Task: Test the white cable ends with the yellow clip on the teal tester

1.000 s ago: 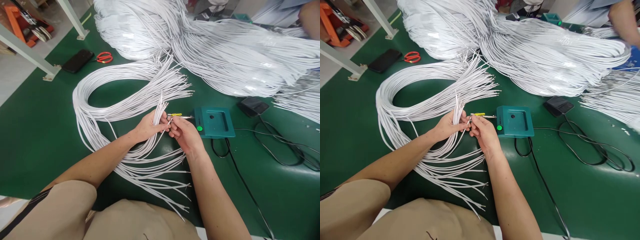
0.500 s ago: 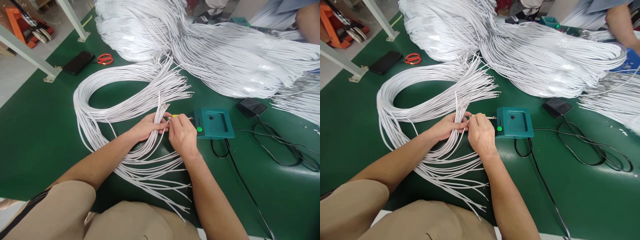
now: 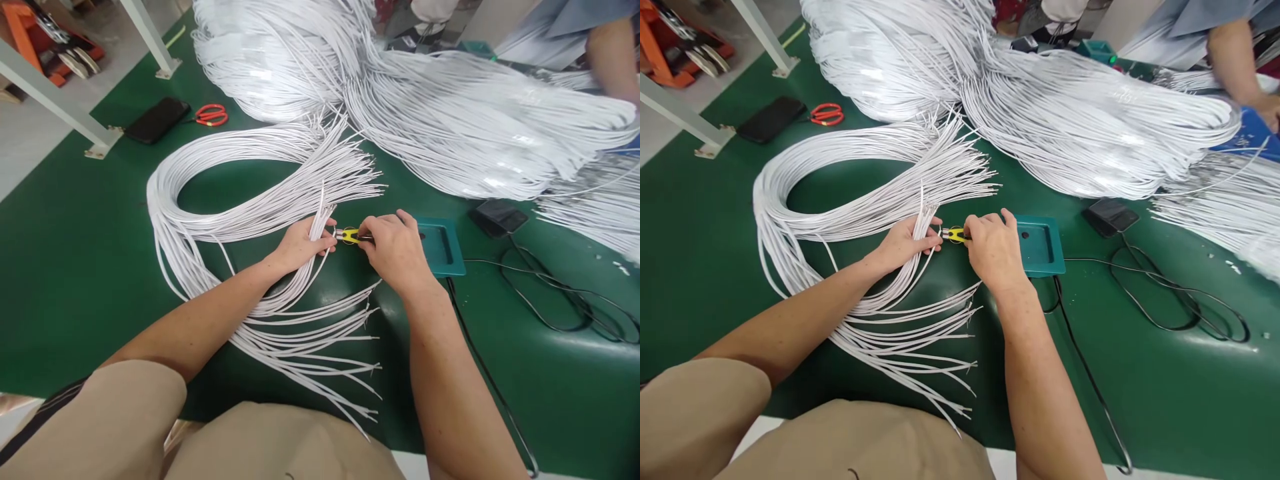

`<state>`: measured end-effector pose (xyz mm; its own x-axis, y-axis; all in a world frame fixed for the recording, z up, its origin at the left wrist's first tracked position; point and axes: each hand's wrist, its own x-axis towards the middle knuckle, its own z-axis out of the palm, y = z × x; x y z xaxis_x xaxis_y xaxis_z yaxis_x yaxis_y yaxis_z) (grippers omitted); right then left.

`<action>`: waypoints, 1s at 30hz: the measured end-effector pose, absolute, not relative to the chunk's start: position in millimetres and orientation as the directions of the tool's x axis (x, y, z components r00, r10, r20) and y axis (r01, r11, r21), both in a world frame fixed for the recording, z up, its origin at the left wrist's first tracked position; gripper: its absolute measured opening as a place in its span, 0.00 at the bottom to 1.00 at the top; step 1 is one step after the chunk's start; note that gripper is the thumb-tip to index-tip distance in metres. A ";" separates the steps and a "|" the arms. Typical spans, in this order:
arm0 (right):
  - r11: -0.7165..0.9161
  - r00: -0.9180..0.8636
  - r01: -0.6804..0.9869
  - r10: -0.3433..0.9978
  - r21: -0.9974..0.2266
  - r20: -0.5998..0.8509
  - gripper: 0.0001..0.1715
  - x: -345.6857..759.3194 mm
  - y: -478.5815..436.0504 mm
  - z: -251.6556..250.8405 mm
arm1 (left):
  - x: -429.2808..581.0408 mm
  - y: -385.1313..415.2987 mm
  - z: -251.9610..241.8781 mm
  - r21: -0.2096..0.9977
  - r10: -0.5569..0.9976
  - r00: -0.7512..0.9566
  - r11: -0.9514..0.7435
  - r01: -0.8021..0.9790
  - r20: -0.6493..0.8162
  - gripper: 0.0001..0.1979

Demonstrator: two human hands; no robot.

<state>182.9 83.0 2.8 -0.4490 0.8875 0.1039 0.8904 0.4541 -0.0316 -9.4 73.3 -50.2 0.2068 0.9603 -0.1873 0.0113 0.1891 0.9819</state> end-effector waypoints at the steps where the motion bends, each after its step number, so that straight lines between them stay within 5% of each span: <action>1: 0.466 -0.461 0.884 0.881 -0.028 0.106 0.08 183.2 82.3 3.0 | -8.9 73.4 -50.5 0.983 0.962 0.202 0.184 0.016 -0.183 0.21; 15: 0.498 -0.492 0.867 0.860 -0.013 0.135 0.13 184.1 79.7 -2.7 | -4.6 71.5 -56.3 0.976 0.979 0.130 0.137 0.166 -0.160 0.20; 22: 0.091 -0.049 0.992 0.907 -0.082 0.418 0.26 198.5 68.3 -9.1 | -7.1 73.5 -49.4 0.969 0.961 0.163 0.203 0.144 -0.225 0.21; 30: 0.123 -0.049 0.983 0.888 -0.134 0.457 0.24 200.7 68.0 -12.2 | -16.7 74.3 -44.5 0.974 0.961 0.161 0.221 0.055 -0.227 0.21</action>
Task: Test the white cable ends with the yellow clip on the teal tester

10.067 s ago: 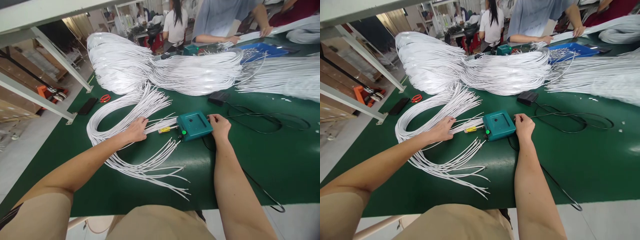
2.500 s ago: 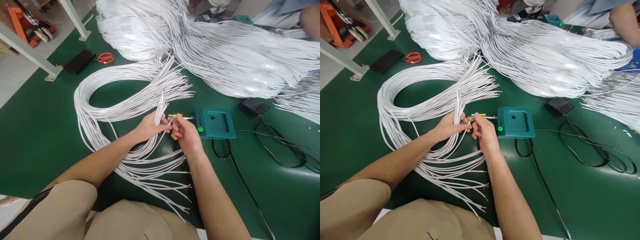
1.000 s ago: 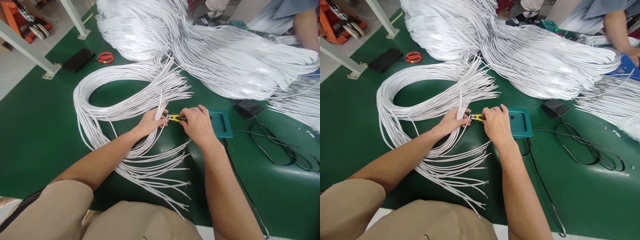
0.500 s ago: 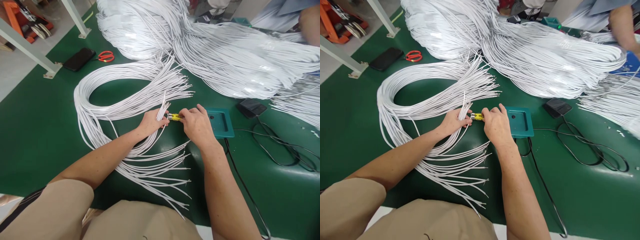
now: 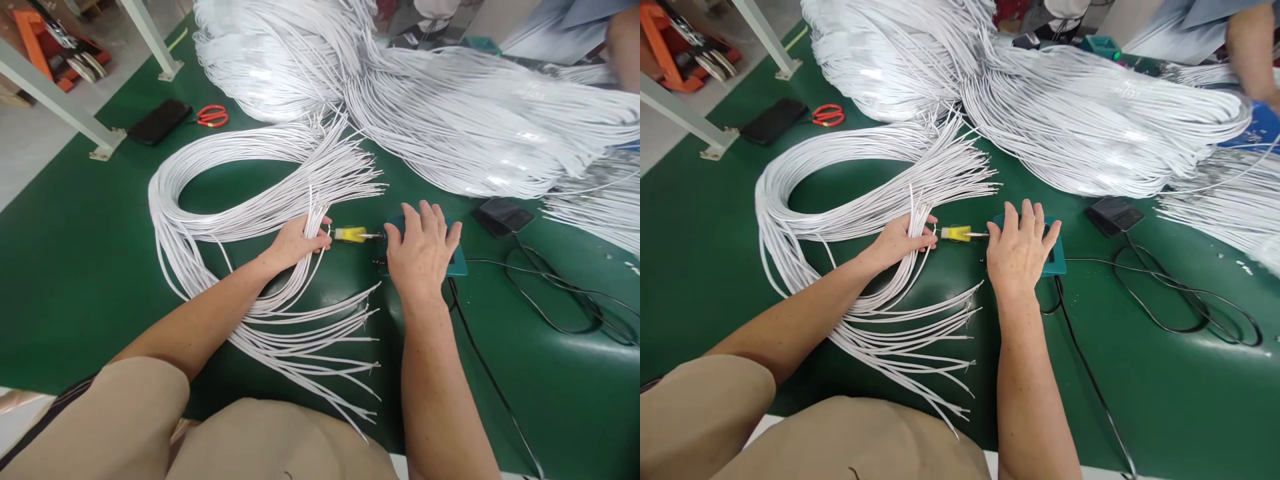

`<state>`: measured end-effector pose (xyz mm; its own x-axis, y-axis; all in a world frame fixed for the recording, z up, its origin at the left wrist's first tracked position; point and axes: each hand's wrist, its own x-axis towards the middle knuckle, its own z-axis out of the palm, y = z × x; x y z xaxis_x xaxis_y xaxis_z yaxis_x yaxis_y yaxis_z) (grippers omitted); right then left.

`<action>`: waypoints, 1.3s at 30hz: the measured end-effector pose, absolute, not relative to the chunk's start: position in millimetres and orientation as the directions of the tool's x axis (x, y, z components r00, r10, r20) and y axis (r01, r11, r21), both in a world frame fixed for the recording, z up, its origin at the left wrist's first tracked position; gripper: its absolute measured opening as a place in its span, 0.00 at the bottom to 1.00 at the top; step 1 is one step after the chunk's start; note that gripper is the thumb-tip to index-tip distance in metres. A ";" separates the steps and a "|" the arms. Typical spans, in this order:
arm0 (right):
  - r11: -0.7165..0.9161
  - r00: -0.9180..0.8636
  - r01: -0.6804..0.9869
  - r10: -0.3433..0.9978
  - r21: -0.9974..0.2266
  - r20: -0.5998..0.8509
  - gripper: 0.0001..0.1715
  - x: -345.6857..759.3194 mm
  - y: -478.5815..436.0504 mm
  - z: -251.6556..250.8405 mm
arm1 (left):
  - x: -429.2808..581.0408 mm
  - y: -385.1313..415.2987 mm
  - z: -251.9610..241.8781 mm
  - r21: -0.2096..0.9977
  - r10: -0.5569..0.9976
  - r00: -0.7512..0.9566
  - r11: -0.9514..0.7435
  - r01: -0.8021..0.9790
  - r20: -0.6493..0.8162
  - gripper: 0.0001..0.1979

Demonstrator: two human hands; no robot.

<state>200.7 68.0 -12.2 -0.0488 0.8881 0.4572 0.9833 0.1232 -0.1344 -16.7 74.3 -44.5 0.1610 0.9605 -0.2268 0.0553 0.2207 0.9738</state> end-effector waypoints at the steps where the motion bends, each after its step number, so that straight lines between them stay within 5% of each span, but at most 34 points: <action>1: 0.166 -0.061 0.969 0.880 -0.183 0.471 0.23 197.2 65.4 -8.4 | -17.4 73.8 -43.5 0.975 0.962 0.162 0.220 0.029 -0.222 0.21; 5: 0.547 -0.382 0.734 0.822 -0.403 0.421 0.15 168.6 48.4 4.6 | -18.4 71.2 -37.7 0.977 0.968 0.186 0.187 -0.102 -0.166 0.21; 7: 0.701 -0.616 0.585 0.711 -0.408 0.339 0.14 150.1 39.8 5.4 | -18.9 70.3 -35.6 0.965 0.970 0.197 0.182 -0.190 -0.144 0.22; 10: 0.738 -0.714 0.593 0.666 -0.322 0.213 0.15 130.2 31.2 1.9 | -20.9 70.4 -35.3 0.954 0.967 0.211 0.191 -0.232 -0.143 0.23; 13: 0.601 -0.627 0.732 0.778 -0.321 0.029 0.14 126.8 28.9 1.4 | -23.9 71.7 -37.2 0.958 0.963 0.207 0.211 -0.196 -0.170 0.22; 16: 0.369 -0.508 0.791 0.841 -0.488 -0.186 0.14 135.3 34.2 6.8 | -25.7 71.6 -38.3 0.958 0.953 0.211 0.251 -0.138 -0.219 0.19; 23: -0.004 0.022 0.506 1.000 -0.863 0.008 0.14 149.1 52.6 6.8 | -16.6 63.3 -30.8 0.980 0.949 0.242 0.197 0.040 -0.201 0.23; 27: -0.017 0.042 0.381 0.999 -0.924 -0.001 0.13 144.8 53.2 -1.0 | -8.1 58.4 -28.2 0.979 0.953 0.228 0.190 0.077 -0.202 0.21; 33: -0.121 0.022 0.151 0.993 -0.981 -0.119 0.12 144.9 54.3 0.0 | -5.8 58.4 -29.3 0.961 0.952 0.208 0.251 -0.114 -0.224 0.19; 39: -0.323 -0.158 -0.326 0.945 -0.888 -0.286 0.10 143.5 56.1 -4.1 | -4.6 58.7 -30.5 0.958 0.963 0.201 0.218 -0.186 -0.180 0.19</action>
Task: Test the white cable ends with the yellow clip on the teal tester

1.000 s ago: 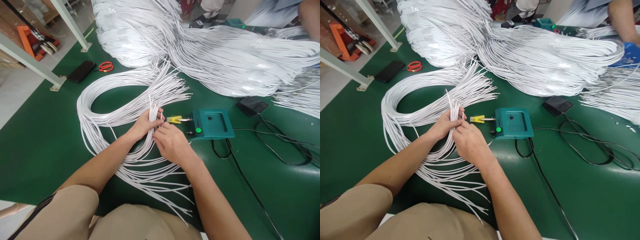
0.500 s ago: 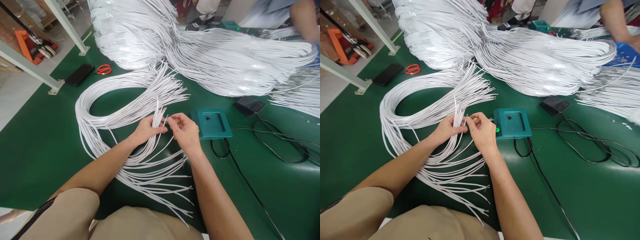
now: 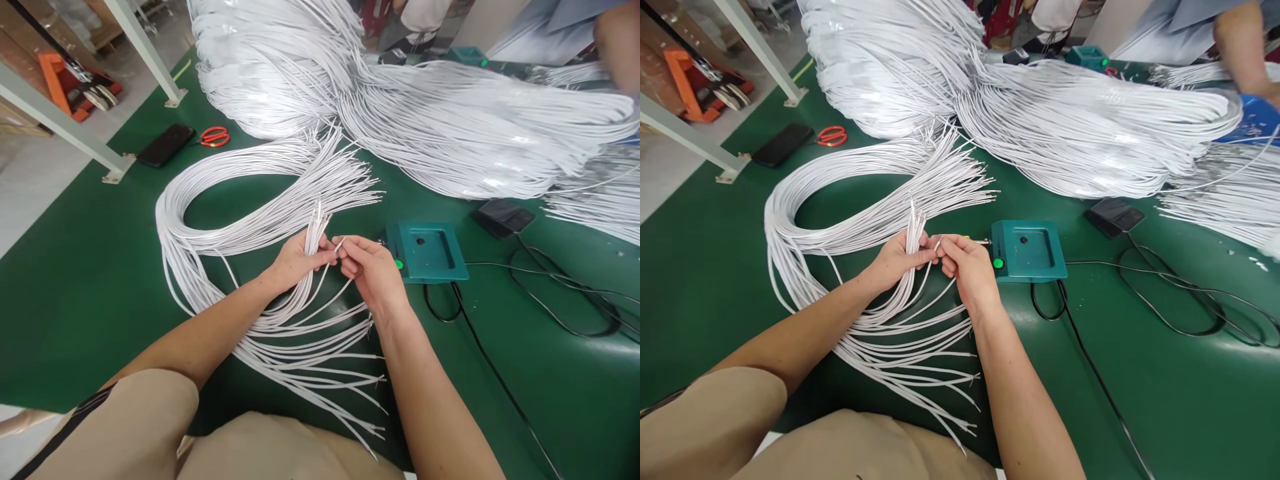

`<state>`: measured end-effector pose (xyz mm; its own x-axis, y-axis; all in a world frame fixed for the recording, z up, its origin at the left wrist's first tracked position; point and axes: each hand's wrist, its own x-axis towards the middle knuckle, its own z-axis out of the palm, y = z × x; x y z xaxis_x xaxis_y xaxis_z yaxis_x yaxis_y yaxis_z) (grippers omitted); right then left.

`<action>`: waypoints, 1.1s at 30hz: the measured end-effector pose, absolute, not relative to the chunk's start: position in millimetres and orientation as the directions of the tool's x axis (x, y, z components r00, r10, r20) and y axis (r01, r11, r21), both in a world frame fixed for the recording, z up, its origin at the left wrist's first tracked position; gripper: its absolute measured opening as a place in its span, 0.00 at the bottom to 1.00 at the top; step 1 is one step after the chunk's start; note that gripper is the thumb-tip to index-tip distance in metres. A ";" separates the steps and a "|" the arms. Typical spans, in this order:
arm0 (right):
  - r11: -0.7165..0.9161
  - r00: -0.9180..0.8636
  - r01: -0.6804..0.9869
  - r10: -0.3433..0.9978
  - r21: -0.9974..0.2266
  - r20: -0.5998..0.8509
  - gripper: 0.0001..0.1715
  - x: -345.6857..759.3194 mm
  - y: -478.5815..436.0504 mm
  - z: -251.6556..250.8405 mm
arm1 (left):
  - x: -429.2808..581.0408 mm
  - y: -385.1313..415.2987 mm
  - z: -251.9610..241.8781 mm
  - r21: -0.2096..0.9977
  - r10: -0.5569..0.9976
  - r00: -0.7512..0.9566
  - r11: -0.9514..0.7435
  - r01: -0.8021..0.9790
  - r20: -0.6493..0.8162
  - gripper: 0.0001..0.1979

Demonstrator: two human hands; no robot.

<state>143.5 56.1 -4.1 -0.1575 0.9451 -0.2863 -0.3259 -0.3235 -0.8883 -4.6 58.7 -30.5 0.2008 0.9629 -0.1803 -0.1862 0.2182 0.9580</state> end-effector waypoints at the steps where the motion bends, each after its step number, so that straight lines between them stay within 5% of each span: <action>1: -0.376 -0.204 -0.377 0.925 -0.847 -0.320 0.10 143.4 56.3 -5.0 | -4.2 58.5 -30.5 0.954 0.963 0.206 0.217 -0.207 -0.174 0.19; 9: -0.392 -0.169 -0.381 0.920 -0.837 -0.354 0.22 144.4 58.3 -1.7 | -1.8 55.8 -32.0 0.960 0.944 0.319 0.160 -0.231 -0.080 0.17; 17: -0.453 -0.281 -0.417 0.889 -0.788 -0.363 0.18 145.3 56.8 -6.1 | -4.8 57.3 -36.4 0.954 0.948 0.303 0.175 -0.244 -0.096 0.18; 23: -0.341 -0.168 -0.418 0.940 -0.842 -0.297 0.17 142.8 54.6 -5.0 | -5.9 57.9 -34.0 0.949 0.956 0.281 0.161 -0.269 -0.083 0.18; 30: -0.113 0.042 0.083 0.993 -0.990 -0.109 0.09 139.9 51.4 -8.6 | -7.3 56.9 -27.8 0.933 0.940 0.321 0.216 -0.288 -0.118 0.30; 33: 0.125 0.029 0.504 0.986 -0.855 0.161 0.11 140.3 49.6 -16.2 | -7.9 57.5 -27.1 0.893 0.908 0.378 0.314 -0.323 -0.182 0.29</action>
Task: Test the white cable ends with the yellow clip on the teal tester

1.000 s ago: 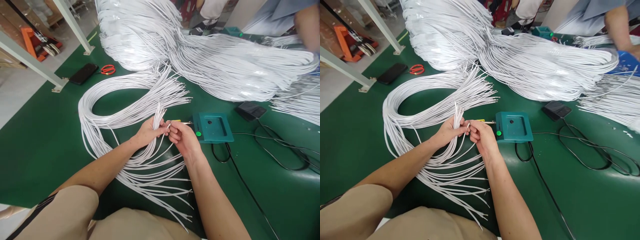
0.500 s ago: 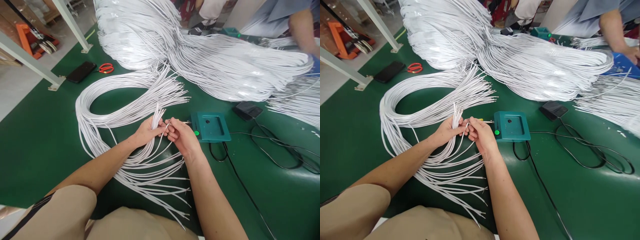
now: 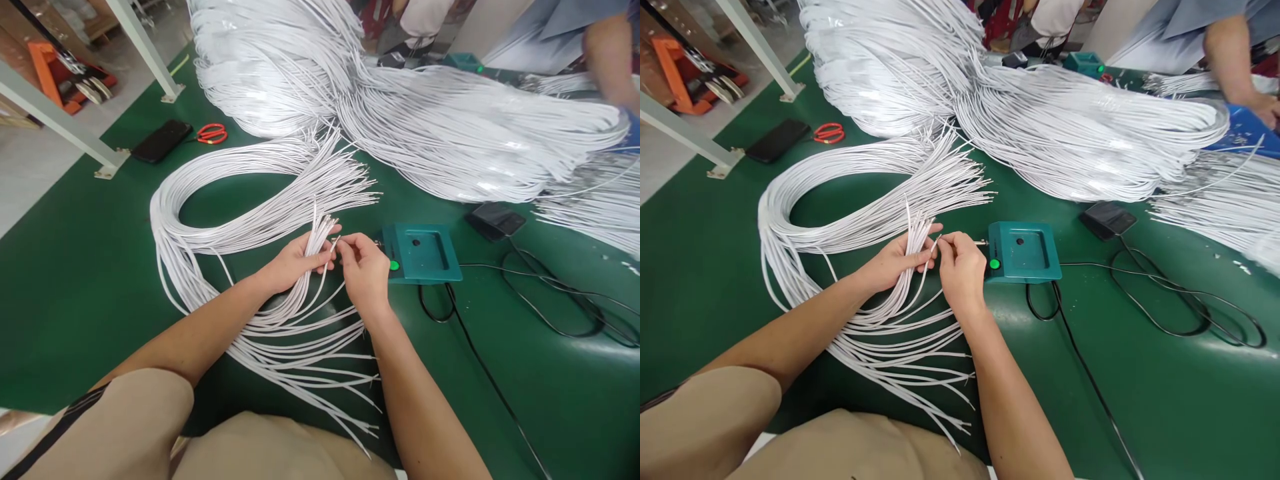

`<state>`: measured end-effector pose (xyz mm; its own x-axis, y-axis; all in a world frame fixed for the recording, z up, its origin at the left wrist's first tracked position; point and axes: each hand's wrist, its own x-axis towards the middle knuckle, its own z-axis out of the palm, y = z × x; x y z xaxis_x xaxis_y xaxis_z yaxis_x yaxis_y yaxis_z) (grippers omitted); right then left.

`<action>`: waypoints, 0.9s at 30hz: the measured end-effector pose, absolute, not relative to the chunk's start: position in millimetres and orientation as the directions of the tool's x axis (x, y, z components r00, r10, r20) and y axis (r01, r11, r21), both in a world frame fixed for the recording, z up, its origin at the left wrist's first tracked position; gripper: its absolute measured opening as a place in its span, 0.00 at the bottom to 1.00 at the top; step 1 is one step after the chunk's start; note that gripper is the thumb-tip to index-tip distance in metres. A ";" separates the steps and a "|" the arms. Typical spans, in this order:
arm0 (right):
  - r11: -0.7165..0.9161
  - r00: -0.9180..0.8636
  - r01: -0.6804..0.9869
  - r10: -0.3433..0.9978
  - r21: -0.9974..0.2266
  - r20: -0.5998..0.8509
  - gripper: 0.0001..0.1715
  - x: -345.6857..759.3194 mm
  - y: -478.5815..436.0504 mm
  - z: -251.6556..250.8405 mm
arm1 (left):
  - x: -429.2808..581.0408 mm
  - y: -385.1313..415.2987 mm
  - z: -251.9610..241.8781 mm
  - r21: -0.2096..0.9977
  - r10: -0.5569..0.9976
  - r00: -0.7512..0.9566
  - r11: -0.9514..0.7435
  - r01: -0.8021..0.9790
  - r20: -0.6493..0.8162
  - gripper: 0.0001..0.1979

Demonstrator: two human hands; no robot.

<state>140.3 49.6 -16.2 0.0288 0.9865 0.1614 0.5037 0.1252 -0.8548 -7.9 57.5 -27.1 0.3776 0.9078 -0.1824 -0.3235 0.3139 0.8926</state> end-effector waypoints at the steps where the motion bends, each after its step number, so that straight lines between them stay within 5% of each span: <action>1: 0.209 -0.019 0.639 0.966 -0.740 0.256 0.13 140.5 49.1 -18.2 | -8.2 58.0 -27.4 0.875 0.897 0.394 0.344 -0.340 -0.200 0.27; 5: 0.417 -0.298 0.864 0.876 -0.284 0.379 0.18 145.0 49.7 -18.4 | -9.6 61.4 -30.2 0.819 0.871 0.407 0.433 -0.377 -0.274 0.24; 10: 0.400 -0.340 0.913 0.857 -0.084 0.388 0.15 162.8 58.9 -7.9 | -11.6 66.4 -33.2 0.871 0.893 0.349 0.392 -0.296 -0.283 0.27; 15: 0.419 -0.396 0.905 0.893 -0.075 0.215 0.11 177.3 70.1 -4.0 | -12.0 68.8 -36.6 0.934 0.914 0.313 0.319 -0.160 -0.259 0.27; 27: 0.421 -0.380 0.903 0.875 -0.083 0.299 0.14 180.5 73.5 -10.7 | -9.4 68.8 -44.1 0.975 0.944 0.246 0.222 0.019 -0.220 0.25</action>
<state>180.5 73.5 -10.7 -0.3805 0.8752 0.2988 0.9032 0.4210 -0.0830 -9.4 68.8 -44.1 0.2464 0.9439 -0.2198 0.0192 0.2220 0.9749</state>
